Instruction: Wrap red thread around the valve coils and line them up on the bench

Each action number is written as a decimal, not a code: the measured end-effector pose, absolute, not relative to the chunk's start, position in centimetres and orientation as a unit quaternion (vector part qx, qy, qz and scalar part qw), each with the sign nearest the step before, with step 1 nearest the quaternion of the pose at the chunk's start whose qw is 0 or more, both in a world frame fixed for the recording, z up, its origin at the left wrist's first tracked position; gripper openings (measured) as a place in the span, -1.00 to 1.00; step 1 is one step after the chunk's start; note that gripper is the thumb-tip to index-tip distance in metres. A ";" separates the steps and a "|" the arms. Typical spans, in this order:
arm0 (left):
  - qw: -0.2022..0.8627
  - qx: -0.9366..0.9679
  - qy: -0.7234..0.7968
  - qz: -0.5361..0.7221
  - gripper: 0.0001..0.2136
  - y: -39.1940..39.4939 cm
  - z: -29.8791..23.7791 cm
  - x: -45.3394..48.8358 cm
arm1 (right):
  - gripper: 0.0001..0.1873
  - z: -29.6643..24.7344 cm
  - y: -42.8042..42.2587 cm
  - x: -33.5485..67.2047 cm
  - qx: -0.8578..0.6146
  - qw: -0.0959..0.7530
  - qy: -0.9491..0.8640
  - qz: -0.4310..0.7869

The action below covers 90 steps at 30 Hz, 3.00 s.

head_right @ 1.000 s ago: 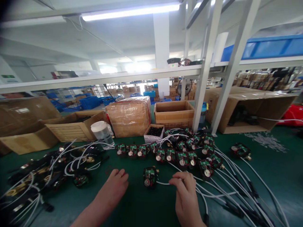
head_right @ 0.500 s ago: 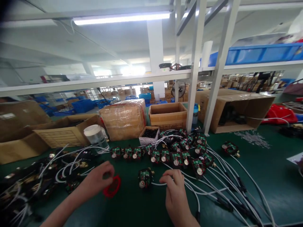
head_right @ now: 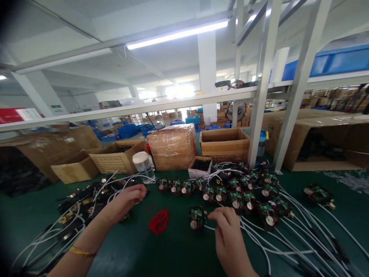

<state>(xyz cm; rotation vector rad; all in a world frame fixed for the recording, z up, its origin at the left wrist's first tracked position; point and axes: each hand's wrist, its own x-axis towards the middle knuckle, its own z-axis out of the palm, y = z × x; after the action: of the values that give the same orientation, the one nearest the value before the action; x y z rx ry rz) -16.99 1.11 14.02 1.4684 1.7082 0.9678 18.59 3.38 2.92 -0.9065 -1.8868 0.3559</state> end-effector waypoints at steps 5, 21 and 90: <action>0.288 0.615 0.683 0.269 -0.84 -0.6 12.4 -16.3 | -0.66 3.4 3.1 17.7 -0.360 0.465 -0.792 0.163; 0.227 0.507 0.816 0.157 -0.85 -1.0 5.5 -17.6 | -0.67 1.8 2.9 17.7 -0.351 0.422 -0.815 0.185; 0.188 0.526 0.754 0.346 -0.90 -2.8 4.9 -12.7 | -0.92 15.1 8.8 11.6 -0.284 0.237 -0.830 0.418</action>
<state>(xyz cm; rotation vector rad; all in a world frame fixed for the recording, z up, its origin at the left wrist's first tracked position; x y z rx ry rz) -12.71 -2.78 4.92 1.4788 2.1224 0.9730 11.61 8.80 15.11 -0.7796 -2.2744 1.1465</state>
